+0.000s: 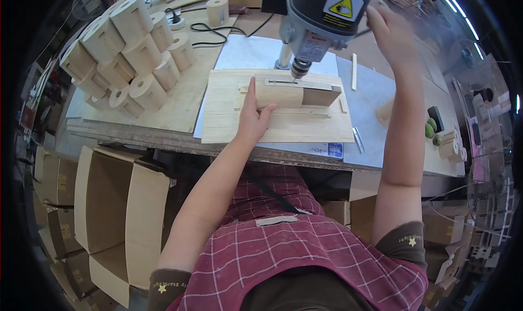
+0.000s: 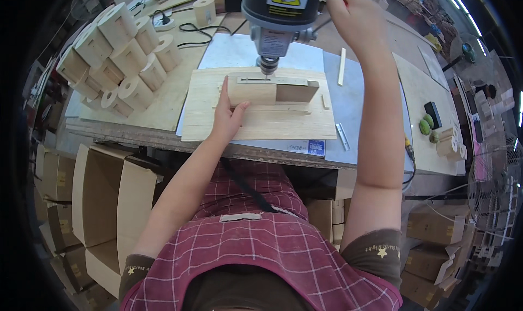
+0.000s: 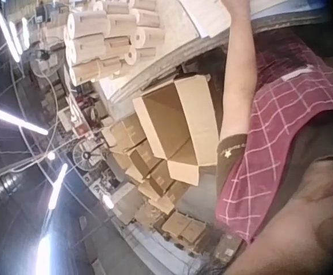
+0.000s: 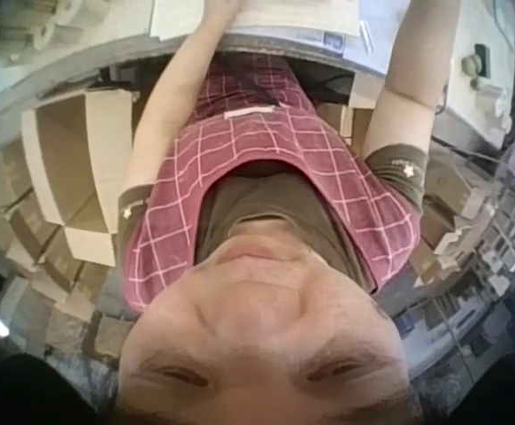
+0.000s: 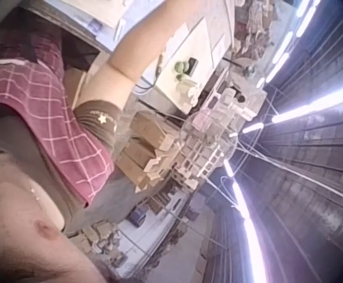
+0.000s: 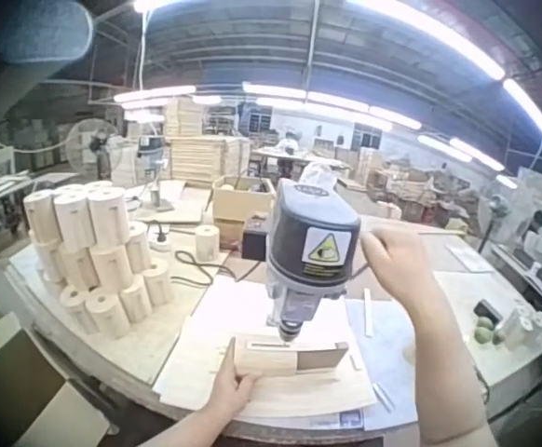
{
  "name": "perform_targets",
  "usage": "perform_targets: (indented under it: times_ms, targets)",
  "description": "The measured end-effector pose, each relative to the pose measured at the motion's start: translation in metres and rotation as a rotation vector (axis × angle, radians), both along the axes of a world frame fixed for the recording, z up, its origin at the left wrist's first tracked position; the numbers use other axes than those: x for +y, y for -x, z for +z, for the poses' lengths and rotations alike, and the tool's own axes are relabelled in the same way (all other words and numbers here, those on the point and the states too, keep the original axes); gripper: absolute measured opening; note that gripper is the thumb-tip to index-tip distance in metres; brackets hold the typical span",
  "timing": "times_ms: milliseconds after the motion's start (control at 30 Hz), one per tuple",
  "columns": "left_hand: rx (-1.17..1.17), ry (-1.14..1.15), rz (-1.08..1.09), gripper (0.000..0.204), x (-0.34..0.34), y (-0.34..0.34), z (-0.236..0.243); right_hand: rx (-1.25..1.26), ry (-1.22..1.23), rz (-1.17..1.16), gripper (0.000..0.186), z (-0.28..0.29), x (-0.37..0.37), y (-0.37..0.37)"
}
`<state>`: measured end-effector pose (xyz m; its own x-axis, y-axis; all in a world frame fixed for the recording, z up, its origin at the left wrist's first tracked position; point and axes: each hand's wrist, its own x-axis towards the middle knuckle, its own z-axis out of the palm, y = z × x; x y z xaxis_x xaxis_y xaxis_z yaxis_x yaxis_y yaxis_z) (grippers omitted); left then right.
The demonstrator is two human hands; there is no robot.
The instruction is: Using a drill press to bore holes into cylindrical wooden blocks.
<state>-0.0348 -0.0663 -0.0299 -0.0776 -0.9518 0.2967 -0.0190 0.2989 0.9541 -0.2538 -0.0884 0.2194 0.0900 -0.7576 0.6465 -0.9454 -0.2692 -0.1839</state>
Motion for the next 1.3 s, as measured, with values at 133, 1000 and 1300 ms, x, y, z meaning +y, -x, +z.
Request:
perform_targets:
  times_ms: [133, 1000, 1300]
  targets:
    - [-0.056, 0.176, 0.048, 0.080, -0.011, 0.006, -0.016, -0.063, 0.083, -0.089, 0.027, -0.026, 0.040, -0.013]
    - [-0.018, -0.007, 0.005, 0.079, 0.003, 0.008, 0.006, -0.440, 0.430, 0.176, 0.006, -0.204, 0.031, -0.006]
    - [0.009, -0.032, -0.034, 0.078, -0.003, 0.003, 0.000, -0.285, 0.303, 0.146, 0.013, -0.078, 0.052, -0.013]
